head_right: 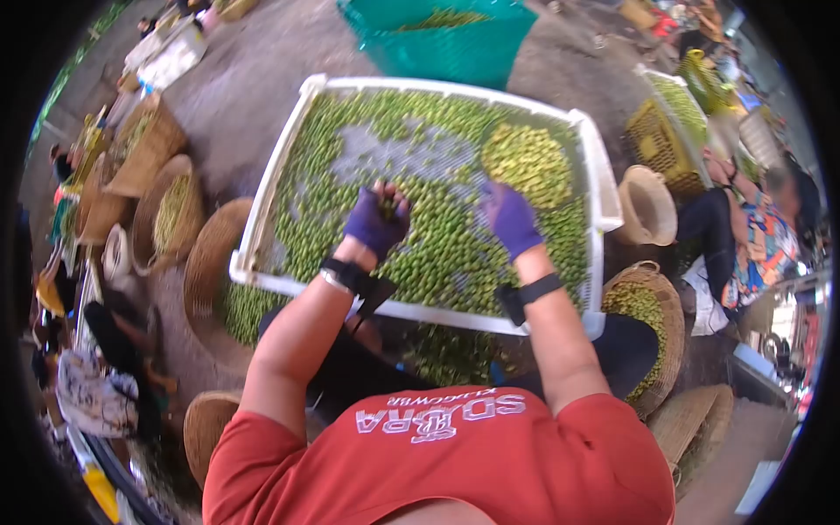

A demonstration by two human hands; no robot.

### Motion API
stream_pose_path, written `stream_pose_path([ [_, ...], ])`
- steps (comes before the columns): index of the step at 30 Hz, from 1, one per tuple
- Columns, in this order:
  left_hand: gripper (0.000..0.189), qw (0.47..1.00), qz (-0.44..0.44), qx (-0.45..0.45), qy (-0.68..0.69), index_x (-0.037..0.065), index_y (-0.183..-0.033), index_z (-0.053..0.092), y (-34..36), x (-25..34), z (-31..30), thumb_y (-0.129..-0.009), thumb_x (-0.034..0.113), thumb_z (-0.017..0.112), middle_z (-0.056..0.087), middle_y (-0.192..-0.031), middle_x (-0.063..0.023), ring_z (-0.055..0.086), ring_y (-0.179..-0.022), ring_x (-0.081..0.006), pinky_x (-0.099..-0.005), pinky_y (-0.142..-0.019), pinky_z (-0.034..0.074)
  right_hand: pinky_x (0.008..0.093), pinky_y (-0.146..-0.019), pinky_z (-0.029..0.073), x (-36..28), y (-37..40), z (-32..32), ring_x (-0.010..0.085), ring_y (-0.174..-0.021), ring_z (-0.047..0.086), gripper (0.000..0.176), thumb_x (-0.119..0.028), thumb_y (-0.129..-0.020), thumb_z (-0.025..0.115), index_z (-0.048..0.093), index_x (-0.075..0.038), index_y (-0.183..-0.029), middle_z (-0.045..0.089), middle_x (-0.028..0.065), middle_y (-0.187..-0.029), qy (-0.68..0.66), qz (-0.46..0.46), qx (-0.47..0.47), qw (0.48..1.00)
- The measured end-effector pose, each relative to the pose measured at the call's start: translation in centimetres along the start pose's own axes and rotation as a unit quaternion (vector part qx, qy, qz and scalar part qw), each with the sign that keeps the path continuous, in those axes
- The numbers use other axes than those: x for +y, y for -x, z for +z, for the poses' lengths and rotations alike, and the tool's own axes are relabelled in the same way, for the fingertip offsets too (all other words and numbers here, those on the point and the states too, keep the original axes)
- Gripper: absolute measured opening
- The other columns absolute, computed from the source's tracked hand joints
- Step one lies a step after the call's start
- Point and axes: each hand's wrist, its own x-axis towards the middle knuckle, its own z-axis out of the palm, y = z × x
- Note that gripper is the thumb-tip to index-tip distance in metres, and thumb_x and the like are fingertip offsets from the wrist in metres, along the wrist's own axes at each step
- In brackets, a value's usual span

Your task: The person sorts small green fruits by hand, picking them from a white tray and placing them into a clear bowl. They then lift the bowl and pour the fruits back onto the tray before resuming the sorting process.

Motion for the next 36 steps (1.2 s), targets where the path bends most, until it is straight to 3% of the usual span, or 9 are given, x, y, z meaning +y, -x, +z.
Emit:
stream_pose_path([
  [1, 0.008, 0.995, -0.025, 0.039, 0.094, 0.011, -0.09, 0.057, 2.2, 1.1, 3.5, -0.09, 0.019, 0.056, 0.057, -0.077, -0.0037, 0.055, -0.078, -0.0199, -0.0335, -0.067, 0.05, 0.042, -0.077, 0.05, 0.2, -0.3, -0.4, 0.0366, -0.09, 0.062, 0.025, -0.018, -0.082, 0.06, 0.063, -0.004, -0.102, 0.065, 0.0206, -0.094, 0.019, 0.022, -0.026, 0.999],
  [4, 0.008, 0.989, -0.018, 0.139, 0.045, 0.009, -0.091, 0.057, 2.1, 2.1, 4.8, -0.091, 0.018, 0.058, 0.058, -0.078, -0.0044, 0.056, -0.077, -0.0196, -0.0329, -0.068, 0.053, 0.0426, -0.08, 0.049, 0.8, -1.1, 0.4, 0.0374, -0.09, 0.062, 0.025, -0.016, -0.081, 0.059, 0.062, -0.004, -0.103, 0.065, 0.0207, -0.093, 0.02, 0.009, -0.085, 0.996],
  [7, 0.01, 0.989, -0.058, 0.135, 0.026, 0.008, -0.092, 0.057, 1.9, 2.8, 4.8, -0.09, 0.017, 0.059, 0.058, -0.078, -0.0052, 0.056, -0.074, -0.0201, -0.0295, -0.062, 0.053, 0.0441, -0.08, 0.048, 1.3, -3.0, 3.4, 0.0383, -0.088, 0.061, 0.022, -0.008, -0.082, 0.054, 0.062, -0.002, -0.101, 0.064, 0.0215, -0.093, -0.021, -0.108, -0.029, 0.994],
  [11, 0.014, 0.989, -0.06, 0.132, -0.007, 0.007, -0.093, 0.057, 1.7, 2.9, 4.8, -0.089, 0.019, 0.06, 0.058, -0.077, -0.0051, 0.057, -0.071, -0.019, -0.0273, -0.057, 0.053, 0.0453, -0.085, 0.047, 1.2, -7.0, 7.8, 0.0409, -0.095, 0.058, 0.029, -0.004, -0.082, 0.053, 0.055, -0.001, -0.111, 0.059, 0.0247, -0.103, 0.041, -0.087, -0.081, 0.992],
  [14, 0.015, 0.99, -0.056, 0.129, -0.023, 0.007, -0.094, 0.057, 1.8, 3.2, 4.9, -0.089, 0.02, 0.06, 0.057, -0.077, -0.0048, 0.056, -0.068, -0.0184, -0.0261, -0.054, 0.053, 0.0451, -0.08, 0.051, 1.1, -8.3, 9.8, 0.0381, -0.096, 0.061, 0.02, -0.009, -0.085, 0.05, 0.057, -0.004, -0.103, 0.061, 0.0236, -0.099, 0.122, -0.095, -0.084, 0.984],
  [17, 0.012, 0.99, -0.029, 0.139, -0.015, 0.008, -0.094, 0.057, 1.5, 3.6, 4.5, -0.089, 0.018, 0.06, 0.056, -0.076, -0.0043, 0.056, -0.067, -0.0176, -0.0253, -0.053, 0.051, 0.0445, -0.076, 0.052, 1.6, -9.6, 10.9, 0.0361, -0.09, 0.064, 0.019, -0.01, -0.086, 0.048, 0.06, -0.007, -0.1, 0.062, 0.0208, -0.099, 0.197, -0.086, -0.187, 0.959],
  [21, 0.008, 0.987, -0.029, 0.14, -0.07, 0.01, -0.092, 0.056, 0.9, 3.4, 4.3, -0.088, 0.016, 0.061, 0.054, -0.073, -0.0018, 0.054, -0.067, -0.0156, -0.0251, -0.054, 0.05, 0.0431, -0.077, 0.05, 4.0, -9.2, 12.8, 0.0345, -0.087, 0.064, 0.022, -0.013, -0.087, 0.046, 0.062, -0.004, -0.097, 0.064, 0.0205, -0.097, 0.12, -0.044, -0.158, 0.979],
  [25, 0.009, 0.988, -0.09, 0.103, -0.076, 0.013, -0.088, 0.056, 0.4, 3.2, 4.4, -0.086, 0.017, 0.064, 0.056, -0.074, -0.0008, 0.054, -0.068, -0.0149, -0.0253, -0.054, 0.049, 0.0444, -0.073, 0.052, 2.4, -8.6, 11.5, 0.0344, -0.083, 0.066, 0.022, -0.016, -0.085, 0.048, 0.066, -0.005, -0.09, 0.066, 0.0194, -0.091, 0.14, 0.04, -0.17, 0.975],
  [36, 0.015, 0.974, -0.059, -0.015, -0.218, 0.009, -0.099, 0.057, -0.4, 0.4, 1.6, -0.087, 0.017, 0.06, 0.056, -0.081, -0.0015, 0.054, -0.074, -0.0163, -0.0243, -0.063, 0.048, 0.0425, -0.068, 0.052, 1.4, -5.5, 10.1, 0.0311, -0.078, 0.066, 0.017, -0.011, -0.082, 0.05, 0.066, -0.008, -0.085, 0.066, 0.0159, -0.086, 0.149, -0.068, -0.108, 0.981],
])
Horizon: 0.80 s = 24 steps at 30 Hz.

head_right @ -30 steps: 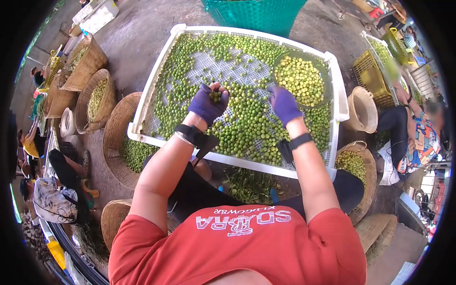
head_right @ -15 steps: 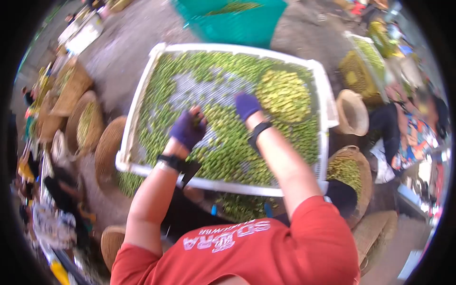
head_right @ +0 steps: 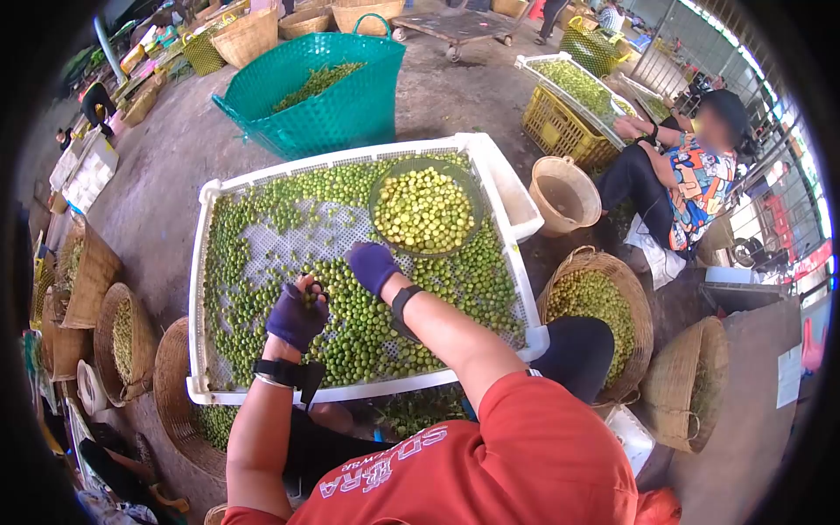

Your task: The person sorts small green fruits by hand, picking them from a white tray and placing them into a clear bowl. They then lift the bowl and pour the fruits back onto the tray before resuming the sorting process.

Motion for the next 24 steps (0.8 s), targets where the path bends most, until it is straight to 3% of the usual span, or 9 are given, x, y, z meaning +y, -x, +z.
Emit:
stream_pose_path([
  [2, 0.017, 1.0, 0.001, -0.006, -0.007, 0.008, -0.102, 0.055, 0.1, -0.2, -0.5, -0.087, 0.015, 0.059, 0.055, -0.083, -0.0019, 0.054, -0.076, -0.0157, -0.0236, -0.065, 0.048, 0.0438, -0.068, 0.051, 0.6, 0.0, 0.6, 0.0313, -0.078, 0.066, 0.019, -0.016, -0.083, 0.049, 0.067, -0.009, -0.083, 0.066, 0.0147, -0.087, 0.008, -0.018, -0.013, 1.0],
  [5, 0.015, 0.997, 0.045, -0.019, -0.054, 0.007, -0.1, 0.054, 0.9, 1.0, 0.4, -0.089, 0.016, 0.058, 0.056, -0.084, -0.0021, 0.054, -0.077, -0.0154, -0.0224, -0.066, 0.047, 0.0446, -0.072, 0.05, 2.5, 0.3, 1.5, 0.0323, -0.081, 0.064, 0.029, -0.024, -0.087, 0.045, 0.066, -0.006, -0.097, 0.066, 0.0174, -0.089, -0.255, 0.103, 0.04, 0.961],
  [6, 0.014, 0.998, 0.044, -0.006, -0.045, 0.006, -0.1, 0.054, 1.2, 1.4, 0.5, -0.089, 0.016, 0.057, 0.056, -0.084, -0.0022, 0.055, -0.078, -0.0153, -0.022, -0.066, 0.047, 0.0426, -0.075, 0.05, 3.4, 0.0, 2.3, 0.0321, -0.082, 0.064, 0.029, -0.019, -0.088, 0.047, 0.063, -0.004, -0.106, 0.067, 0.0174, -0.091, -0.308, 0.04, 0.1, 0.945],
  [9, 0.012, 0.983, -0.019, 0.062, 0.173, 0.008, -0.094, 0.056, 1.4, 3.1, 1.4, -0.088, 0.017, 0.061, 0.057, -0.078, -0.0025, 0.056, -0.073, -0.016, -0.0246, -0.061, 0.05, 0.0402, -0.077, 0.05, 2.5, -0.4, -3.1, 0.0338, -0.084, 0.064, 0.022, -0.013, -0.084, 0.054, 0.066, -0.005, -0.101, 0.066, 0.0184, -0.091, -0.31, 0.103, 0.069, 0.942],
  [15, 0.011, 0.981, -0.002, 0.106, 0.161, 0.008, -0.09, 0.058, 2.4, 4.4, 2.3, -0.086, 0.016, 0.064, 0.057, -0.074, -0.0034, 0.055, -0.068, -0.0174, -0.0264, -0.057, 0.051, 0.0445, -0.075, 0.048, 1.4, -0.5, -1.9, 0.0371, -0.083, 0.062, 0.013, -0.014, -0.081, 0.06, 0.064, -0.003, -0.088, 0.064, 0.0198, -0.086, -0.103, -0.053, -0.01, 0.993],
  [17, 0.01, 0.99, -0.002, 0.126, 0.061, 0.01, -0.083, 0.056, 2.5, 4.9, 3.0, -0.088, 0.017, 0.061, 0.054, -0.066, -0.0001, 0.052, -0.057, -0.0126, -0.025, -0.051, 0.047, 0.0462, -0.075, 0.047, 1.7, -0.5, -0.2, 0.0389, -0.083, 0.06, 0.013, -0.015, -0.081, 0.061, 0.063, -0.003, -0.086, 0.063, 0.0206, -0.086, -0.091, -0.05, -0.017, 0.994],
  [20, 0.017, 0.959, 0.02, 0.135, -0.248, 0.004, -0.098, 0.062, 1.0, 3.9, 1.3, -0.088, 0.018, 0.061, 0.051, -0.065, 0.0, 0.049, -0.053, -0.0096, -0.0234, -0.048, 0.041, 0.0459, -0.076, 0.047, 2.0, -1.0, 0.1, 0.0388, -0.086, 0.06, 0.014, -0.015, -0.081, 0.062, 0.062, -0.004, -0.088, 0.063, 0.0212, -0.09, -0.078, -0.025, -0.044, 0.996],
  [23, 0.034, 0.787, 0.065, 0.157, -0.593, 0.006, -0.112, 0.064, 0.1, 2.1, 0.1, -0.085, 0.026, 0.064, 0.069, -0.092, -0.0122, 0.066, -0.08, -0.0209, -0.0305, -0.071, 0.051, 0.0458, -0.077, 0.047, 0.2, -1.3, -2.3, 0.0384, -0.088, 0.06, 0.014, -0.015, -0.081, 0.061, 0.062, -0.004, -0.09, 0.062, 0.0212, -0.094, -0.172, -0.001, -0.056, 0.984],
  [24, 0.034, 0.792, 0.04, 0.144, -0.593, 0.009, -0.113, 0.064, 0.4, 2.0, 0.6, -0.084, 0.027, 0.064, 0.068, -0.103, -0.0143, 0.066, -0.091, -0.0242, -0.0317, -0.082, 0.049, 0.0457, -0.075, 0.048, -0.1, -1.3, -2.0, 0.0377, -0.087, 0.06, 0.012, -0.014, -0.082, 0.059, 0.063, -0.006, -0.09, 0.062, 0.0201, -0.091, -0.182, -0.044, -0.009, 0.982],
])
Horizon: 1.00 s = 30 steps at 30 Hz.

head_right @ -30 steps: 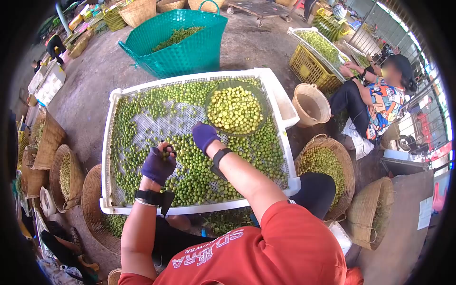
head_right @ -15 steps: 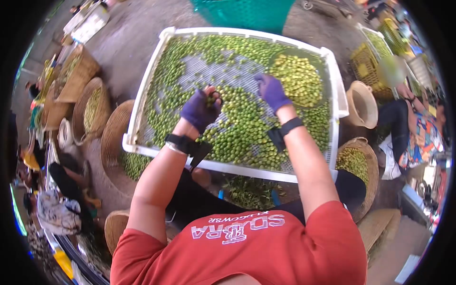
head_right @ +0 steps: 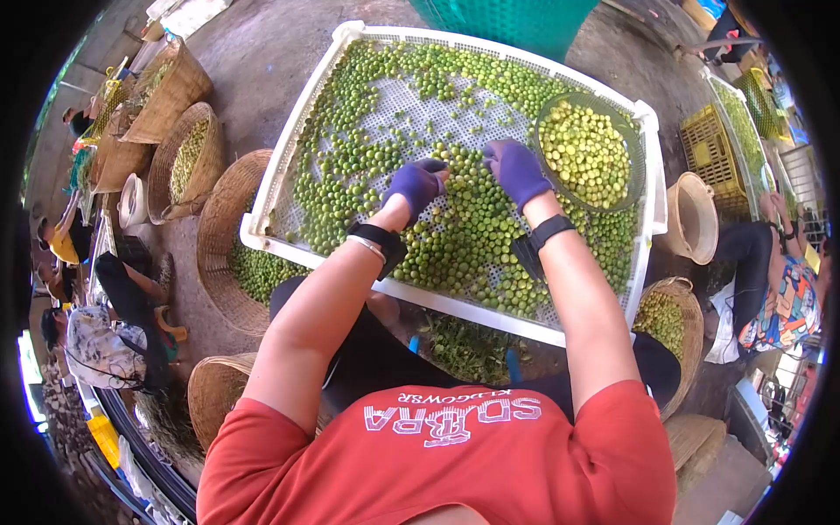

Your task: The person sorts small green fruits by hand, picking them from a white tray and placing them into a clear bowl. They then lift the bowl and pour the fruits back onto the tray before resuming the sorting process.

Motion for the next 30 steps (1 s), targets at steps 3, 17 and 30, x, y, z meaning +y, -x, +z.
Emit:
stream_pose_path([
  [3, 0.033, 0.995, 0.091, 0.02, -0.028, 0.016, -0.112, 0.065, -0.4, -0.4, 2.0, -0.079, 0.015, 0.064, 0.067, -0.09, -0.0157, 0.066, -0.084, -0.028, -0.0351, -0.078, 0.05, 0.045, -0.074, 0.048, -0.4, -0.4, 1.5, 0.0364, -0.085, 0.061, 0.011, -0.013, -0.083, 0.055, 0.063, -0.007, -0.087, 0.061, 0.0188, -0.089, 0.023, -0.109, -0.028, 0.993],
  [17, 0.04, 0.969, 0.117, -0.003, -0.218, 0.015, -0.115, 0.061, -1.4, -1.0, 1.1, -0.075, 0.009, 0.063, 0.065, -0.097, -0.0146, 0.064, -0.089, -0.0326, -0.0392, -0.078, 0.05, 0.0419, -0.073, 0.05, -2.6, 0.6, 1.0, 0.0322, -0.083, 0.063, 0.013, -0.015, -0.082, 0.062, 0.066, -0.008, -0.091, 0.063, 0.0155, -0.09, 0.096, -0.019, -0.111, 0.989],
  [30, 0.027, 0.954, 0.157, 0.034, -0.251, 0.016, -0.103, 0.066, -0.2, -0.8, 1.2, -0.076, 0.013, 0.061, 0.064, -0.097, -0.0146, 0.063, -0.091, -0.0341, -0.0429, -0.076, 0.05, 0.039, -0.072, 0.05, -1.9, -0.9, -4.2, 0.0302, -0.079, 0.063, 0.012, -0.011, -0.081, 0.059, 0.065, -0.009, -0.091, 0.064, 0.0151, -0.086, 0.06, -0.082, 0.106, 0.989],
])
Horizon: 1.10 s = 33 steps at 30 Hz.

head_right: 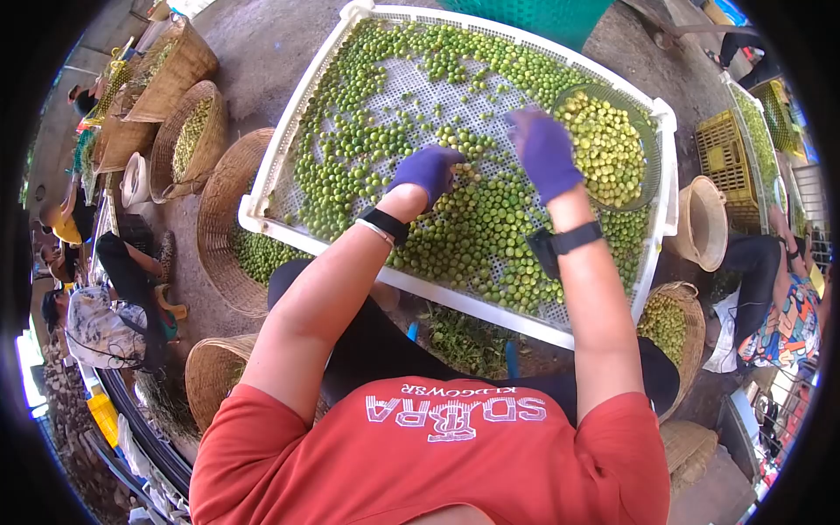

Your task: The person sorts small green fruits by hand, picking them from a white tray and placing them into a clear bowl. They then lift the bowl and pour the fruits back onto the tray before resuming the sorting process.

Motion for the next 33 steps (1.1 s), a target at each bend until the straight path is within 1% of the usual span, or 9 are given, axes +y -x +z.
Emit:
stream_pose_path([
  [1, 0.028, 1.0, 0.017, -0.003, -0.008, 0.016, -0.103, 0.066, 0.0, 0.0, -0.1, -0.076, 0.013, 0.061, 0.064, -0.097, -0.0147, 0.063, -0.091, -0.034, -0.0431, -0.076, 0.051, 0.0391, -0.071, 0.05, -0.3, 0.0, 1.8, 0.0304, -0.078, 0.063, 0.01, -0.011, -0.082, 0.057, 0.064, -0.009, -0.089, 0.063, 0.0149, -0.084, -0.09, 0.001, -0.04, 0.995],
  [4, 0.026, 0.997, -0.005, -0.046, -0.06, 0.015, -0.101, 0.067, -0.6, 0.3, 0.3, -0.076, 0.015, 0.062, 0.065, -0.099, -0.0145, 0.064, -0.091, -0.0338, -0.0426, -0.078, 0.051, 0.0427, -0.07, 0.049, -1.1, 0.5, 6.2, 0.0338, -0.079, 0.061, 0.009, -0.007, -0.082, 0.052, 0.061, -0.007, -0.083, 0.062, 0.014, -0.08, -0.01, -0.043, -0.103, 0.994],
  [7, 0.023, 0.984, -0.121, -0.108, -0.078, 0.013, -0.098, 0.068, -1.0, -0.1, 0.3, -0.076, 0.016, 0.063, 0.066, -0.101, -0.0144, 0.064, -0.093, -0.0337, -0.0418, -0.08, 0.052, 0.0441, -0.071, 0.049, -0.2, 1.1, 8.0, 0.0344, -0.081, 0.061, 0.011, -0.008, -0.081, 0.052, 0.062, -0.008, -0.086, 0.062, 0.015, -0.082, -0.008, -0.051, -0.08, 0.995],
  [11, 0.02, 0.983, -0.118, -0.11, -0.09, 0.006, -0.092, 0.07, -0.8, -0.6, -1.0, -0.079, 0.012, 0.056, 0.067, -0.099, -0.0168, 0.065, -0.092, -0.0332, -0.0415, -0.077, 0.053, 0.044, -0.075, 0.049, 0.5, 1.0, 6.9, 0.0335, -0.085, 0.061, 0.014, -0.01, -0.082, 0.054, 0.063, -0.008, -0.092, 0.062, 0.0162, -0.088, 0.036, 0.04, -0.163, 0.985],
  [15, 0.033, 0.992, -0.114, -0.054, -0.007, 0.018, -0.107, 0.067, -0.8, -0.9, -1.3, -0.074, 0.017, 0.065, 0.066, -0.104, -0.0114, 0.064, -0.095, -0.0316, -0.0413, -0.083, 0.051, 0.0438, -0.075, 0.049, -2.0, 0.8, 4.9, 0.0331, -0.086, 0.061, 0.012, -0.014, -0.08, 0.059, 0.063, -0.008, -0.091, 0.063, 0.0147, -0.09, -0.013, -0.013, -0.127, 0.992],
  [19, 0.031, 0.972, -0.124, -0.192, -0.056, 0.02, -0.107, 0.067, -0.6, 1.1, -2.7, -0.076, 0.019, 0.064, 0.067, -0.102, -0.011, 0.064, -0.093, -0.0321, -0.0413, -0.083, 0.051, 0.0415, -0.071, 0.051, -3.6, 1.7, 7.0, 0.0315, -0.083, 0.064, 0.01, -0.015, -0.081, 0.059, 0.065, -0.011, -0.088, 0.064, 0.013, -0.088, 0.051, -0.018, -0.24, 0.969],
  [24, 0.024, 0.966, -0.102, -0.206, -0.118, 0.005, -0.095, 0.07, 1.1, 1.1, -2.0, -0.075, 0.018, 0.065, 0.067, -0.099, -0.0176, 0.066, -0.089, -0.0342, -0.043, -0.077, 0.053, 0.0418, -0.07, 0.052, -4.0, 2.0, 6.8, 0.0317, -0.081, 0.064, 0.01, -0.014, -0.083, 0.055, 0.065, -0.01, -0.085, 0.064, 0.0136, -0.088, 0.043, -0.005, -0.213, 0.976],
  [30, 0.023, 0.967, -0.088, -0.213, -0.113, 0.009, -0.096, 0.07, 1.1, 0.3, -2.1, -0.074, 0.017, 0.066, 0.067, -0.099, -0.017, 0.065, -0.09, -0.0348, -0.0428, -0.078, 0.053, 0.0442, -0.074, 0.049, -3.2, -1.8, 7.7, 0.034, -0.088, 0.061, 0.014, -0.01, -0.084, 0.053, 0.064, -0.008, -0.093, 0.062, 0.0173, -0.093, -0.039, -0.018, -0.094, 0.995],
  [33, 0.025, 0.979, -0.1, -0.154, -0.091, 0.012, -0.098, 0.069, 0.3, -0.2, -1.7, -0.074, 0.017, 0.066, 0.067, -0.098, -0.0162, 0.065, -0.092, -0.0347, -0.0425, -0.08, 0.052, 0.0447, -0.076, 0.049, -2.3, -3.7, 10.4, 0.0349, -0.089, 0.061, 0.016, -0.011, -0.084, 0.053, 0.063, -0.008, -0.095, 0.062, 0.0175, -0.094, -0.028, -0.09, -0.164, 0.982],
])
